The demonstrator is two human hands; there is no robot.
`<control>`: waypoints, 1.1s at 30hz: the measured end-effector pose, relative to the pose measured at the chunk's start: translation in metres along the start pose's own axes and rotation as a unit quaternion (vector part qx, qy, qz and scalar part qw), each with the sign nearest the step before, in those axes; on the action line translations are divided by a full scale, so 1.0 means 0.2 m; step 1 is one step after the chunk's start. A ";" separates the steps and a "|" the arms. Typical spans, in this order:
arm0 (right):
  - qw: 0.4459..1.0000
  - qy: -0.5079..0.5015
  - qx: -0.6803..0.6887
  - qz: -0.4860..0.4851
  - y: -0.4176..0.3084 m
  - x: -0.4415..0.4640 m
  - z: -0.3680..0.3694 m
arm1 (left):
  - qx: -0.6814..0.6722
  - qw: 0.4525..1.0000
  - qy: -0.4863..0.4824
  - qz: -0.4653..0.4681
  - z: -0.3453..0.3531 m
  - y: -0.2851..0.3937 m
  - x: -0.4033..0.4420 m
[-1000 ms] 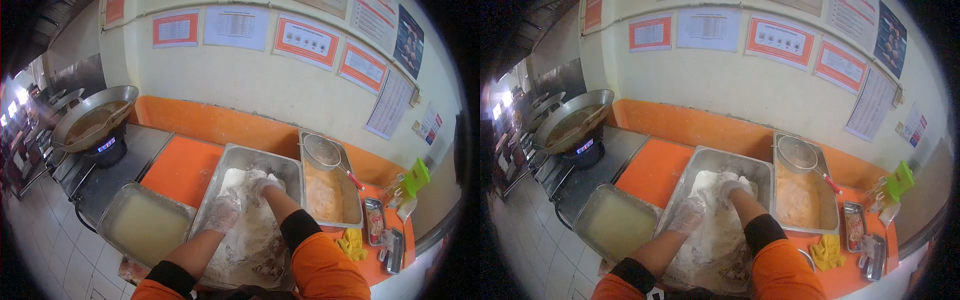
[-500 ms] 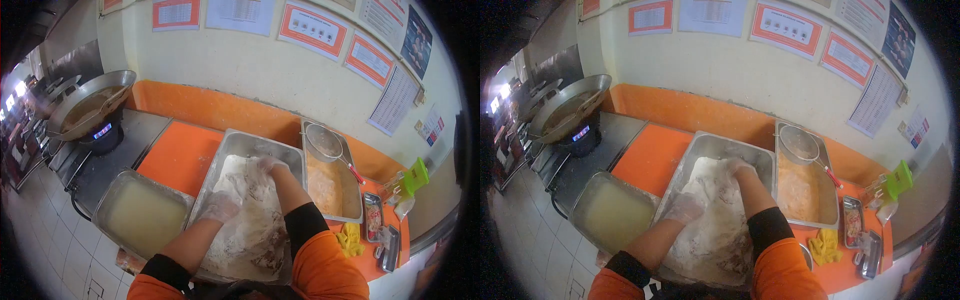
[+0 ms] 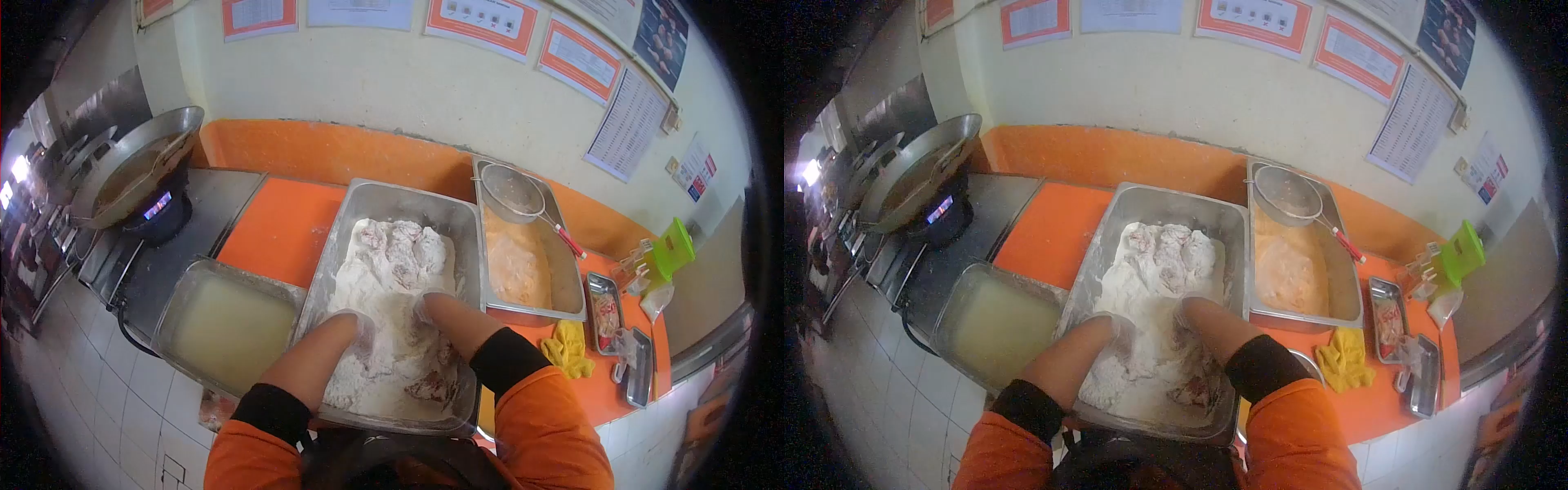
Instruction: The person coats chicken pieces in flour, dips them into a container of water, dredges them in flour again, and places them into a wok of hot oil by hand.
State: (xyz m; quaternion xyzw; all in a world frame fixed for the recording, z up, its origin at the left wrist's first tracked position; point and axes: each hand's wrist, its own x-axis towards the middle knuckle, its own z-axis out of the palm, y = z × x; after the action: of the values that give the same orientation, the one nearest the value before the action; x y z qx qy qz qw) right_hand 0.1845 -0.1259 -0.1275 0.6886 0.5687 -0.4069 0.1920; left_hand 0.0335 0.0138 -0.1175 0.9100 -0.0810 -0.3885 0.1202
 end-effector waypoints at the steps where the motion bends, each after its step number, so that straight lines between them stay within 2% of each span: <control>1: 1.000 0.000 0.002 -0.006 0.02 0.00 0.01 | -0.003 1.000 0.013 -0.003 0.00 -0.01 -0.02; 4: 0.999 0.039 -0.015 -0.022 0.05 -0.06 -0.01 | -0.039 0.992 0.121 -0.025 -0.03 0.03 -0.12; 7: 0.988 0.137 -0.071 -0.030 0.07 -0.17 -0.10 | -0.033 0.972 0.227 -0.051 -0.19 0.09 -0.27; 9: 0.963 0.255 -0.085 -0.017 0.03 -0.28 -0.16 | -0.268 0.926 0.263 -0.039 -0.16 -0.07 -0.08; 10: 0.937 0.350 -0.017 0.000 -0.10 -0.43 -0.23 | -0.380 0.883 0.274 -0.032 -0.15 -0.13 -0.02; 12: 0.907 0.421 0.022 0.018 -0.15 -0.43 -0.21 | -0.539 0.781 0.306 0.069 -0.16 0.06 -0.18; 14: 0.882 0.463 0.076 0.030 -0.28 -0.48 -0.22 | -0.529 0.774 0.332 0.105 -0.20 0.16 -0.30; 16: 0.866 0.476 0.150 0.036 -0.54 -0.63 -0.25 | -0.350 0.866 0.350 0.073 -0.24 0.20 -0.37; 19: 0.793 0.537 0.270 -0.094 -0.40 -0.45 -0.11 | -0.057 0.936 0.348 0.018 -0.30 0.23 -0.42; 21: 0.770 0.573 0.223 -0.169 -0.14 -0.21 -0.01 | -0.015 0.943 0.331 0.010 -0.23 0.09 -0.28; 22: 0.767 0.607 0.047 -0.205 -0.09 -0.22 -0.01 | 0.006 0.947 0.322 0.007 -0.19 0.04 -0.21; 23: 0.738 0.620 -0.131 -0.232 -0.06 -0.23 -0.01 | 0.003 0.941 0.337 0.013 -0.17 0.02 -0.18; 24: 0.757 0.592 0.154 -0.229 -0.08 -0.25 -0.01 | 0.000 0.936 0.352 0.020 -0.15 0.01 -0.15; 25: 0.713 0.516 0.426 -0.209 -0.13 -0.28 -0.02 | -0.004 0.930 0.368 0.026 -0.15 0.01 -0.14; 26: 0.612 0.397 0.662 -0.175 -0.18 -0.32 -0.03 | -0.002 0.928 0.372 0.023 -0.15 0.02 -0.15; 28: 0.563 0.322 0.739 -0.182 -0.28 -0.45 -0.08 | 0.004 0.925 0.380 0.014 -0.15 0.04 -0.19; 29: 0.535 0.284 0.774 -0.187 -0.30 -0.49 -0.10 | 0.003 0.909 0.417 0.005 -0.15 0.05 -0.18; 31: 0.741 0.307 0.557 -0.218 -0.24 -0.34 -0.03 | 0.005 0.873 0.487 -0.011 -0.12 0.05 -0.10; 32: 0.817 0.330 0.422 -0.212 -0.21 -0.25 -0.01 | 0.012 0.860 0.510 -0.020 -0.09 0.01 -0.05; 33: 0.868 0.357 0.278 -0.204 -0.18 -0.17 0.02 | 0.018 0.845 0.533 -0.028 -0.05 -0.05 0.01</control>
State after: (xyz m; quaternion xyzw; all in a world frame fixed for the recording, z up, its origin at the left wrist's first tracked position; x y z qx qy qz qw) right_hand 0.1487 -0.1393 -0.0960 0.6803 0.5896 -0.3047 -0.3111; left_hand 0.0417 0.0242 -0.1151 0.9809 0.0136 0.1549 0.1172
